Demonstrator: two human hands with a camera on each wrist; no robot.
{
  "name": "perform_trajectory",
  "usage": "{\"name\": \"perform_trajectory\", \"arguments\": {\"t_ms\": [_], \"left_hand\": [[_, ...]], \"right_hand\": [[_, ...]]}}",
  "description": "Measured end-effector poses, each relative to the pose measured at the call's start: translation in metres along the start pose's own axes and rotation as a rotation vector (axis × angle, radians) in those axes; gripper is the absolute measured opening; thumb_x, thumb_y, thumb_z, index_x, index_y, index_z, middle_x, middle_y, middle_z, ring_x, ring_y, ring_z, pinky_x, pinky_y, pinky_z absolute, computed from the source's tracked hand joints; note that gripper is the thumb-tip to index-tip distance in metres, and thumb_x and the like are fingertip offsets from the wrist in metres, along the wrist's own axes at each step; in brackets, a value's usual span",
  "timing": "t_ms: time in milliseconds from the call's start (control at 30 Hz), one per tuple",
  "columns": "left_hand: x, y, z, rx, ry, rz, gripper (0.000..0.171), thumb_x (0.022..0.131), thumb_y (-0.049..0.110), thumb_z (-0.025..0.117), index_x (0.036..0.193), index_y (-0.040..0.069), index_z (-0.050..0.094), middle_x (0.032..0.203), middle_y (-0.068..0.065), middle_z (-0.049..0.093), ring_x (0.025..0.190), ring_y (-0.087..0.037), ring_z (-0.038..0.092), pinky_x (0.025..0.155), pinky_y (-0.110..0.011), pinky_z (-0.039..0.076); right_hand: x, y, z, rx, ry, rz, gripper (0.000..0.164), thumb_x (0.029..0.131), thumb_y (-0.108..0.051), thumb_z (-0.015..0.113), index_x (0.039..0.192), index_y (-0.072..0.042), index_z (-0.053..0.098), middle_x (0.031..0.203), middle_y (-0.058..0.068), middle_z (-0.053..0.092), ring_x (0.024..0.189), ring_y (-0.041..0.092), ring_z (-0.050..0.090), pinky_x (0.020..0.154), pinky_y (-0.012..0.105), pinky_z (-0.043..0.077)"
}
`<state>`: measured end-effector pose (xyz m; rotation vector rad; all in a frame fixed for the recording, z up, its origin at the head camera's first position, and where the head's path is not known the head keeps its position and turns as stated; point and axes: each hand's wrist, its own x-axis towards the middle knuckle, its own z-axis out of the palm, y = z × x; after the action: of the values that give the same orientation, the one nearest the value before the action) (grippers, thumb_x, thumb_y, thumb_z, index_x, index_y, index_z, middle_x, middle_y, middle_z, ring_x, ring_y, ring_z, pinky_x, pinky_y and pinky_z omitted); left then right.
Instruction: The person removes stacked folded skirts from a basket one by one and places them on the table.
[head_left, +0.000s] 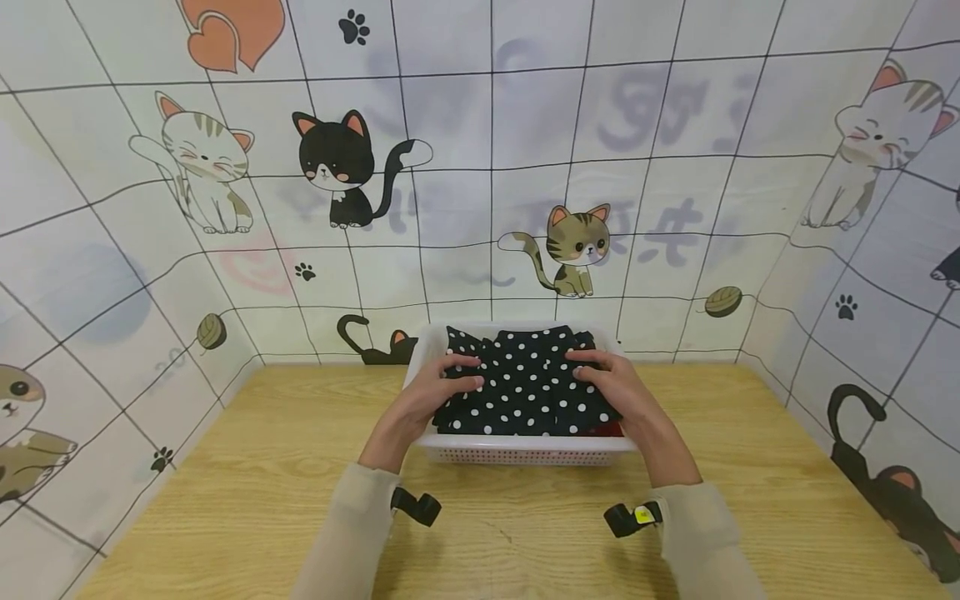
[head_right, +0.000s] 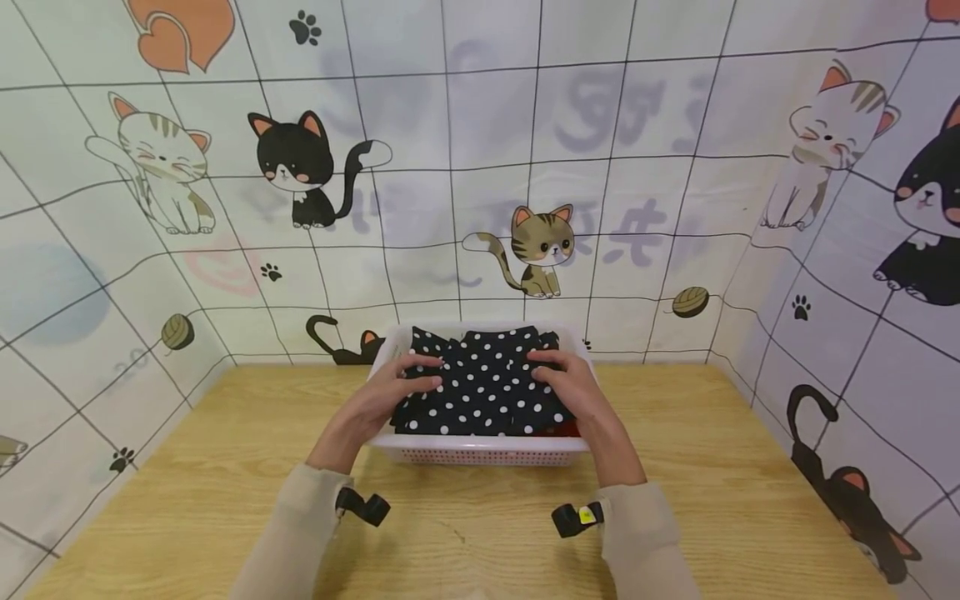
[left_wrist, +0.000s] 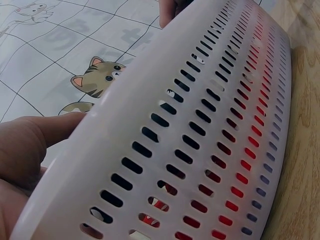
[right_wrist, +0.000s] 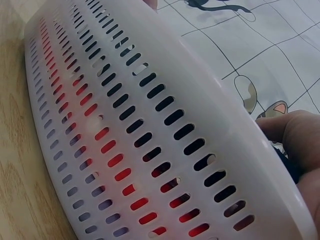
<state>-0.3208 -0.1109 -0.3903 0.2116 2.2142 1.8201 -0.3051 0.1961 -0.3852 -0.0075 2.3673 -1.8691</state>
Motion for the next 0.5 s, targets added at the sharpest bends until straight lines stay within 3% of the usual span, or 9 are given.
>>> {"name": "perform_trajectory", "arguments": {"t_ms": [500], "left_hand": [[-0.0007, -0.0006, -0.0004, 0.008, -0.004, 0.011, 0.048, 0.095, 0.024, 0.074, 0.14, 0.015, 0.061, 0.162, -0.01, 0.036, 0.124, -0.028, 0.056, 0.111, -0.045, 0.045]], "right_hand": [[-0.0012, -0.0011, 0.0006, 0.015, 0.003, 0.002, 0.046, 0.104, -0.017, 0.054, 0.149, -0.011, 0.054, 0.161, 0.019, 0.04, 0.099, 0.011, 0.068, 0.081, 0.026, 0.062]]}}
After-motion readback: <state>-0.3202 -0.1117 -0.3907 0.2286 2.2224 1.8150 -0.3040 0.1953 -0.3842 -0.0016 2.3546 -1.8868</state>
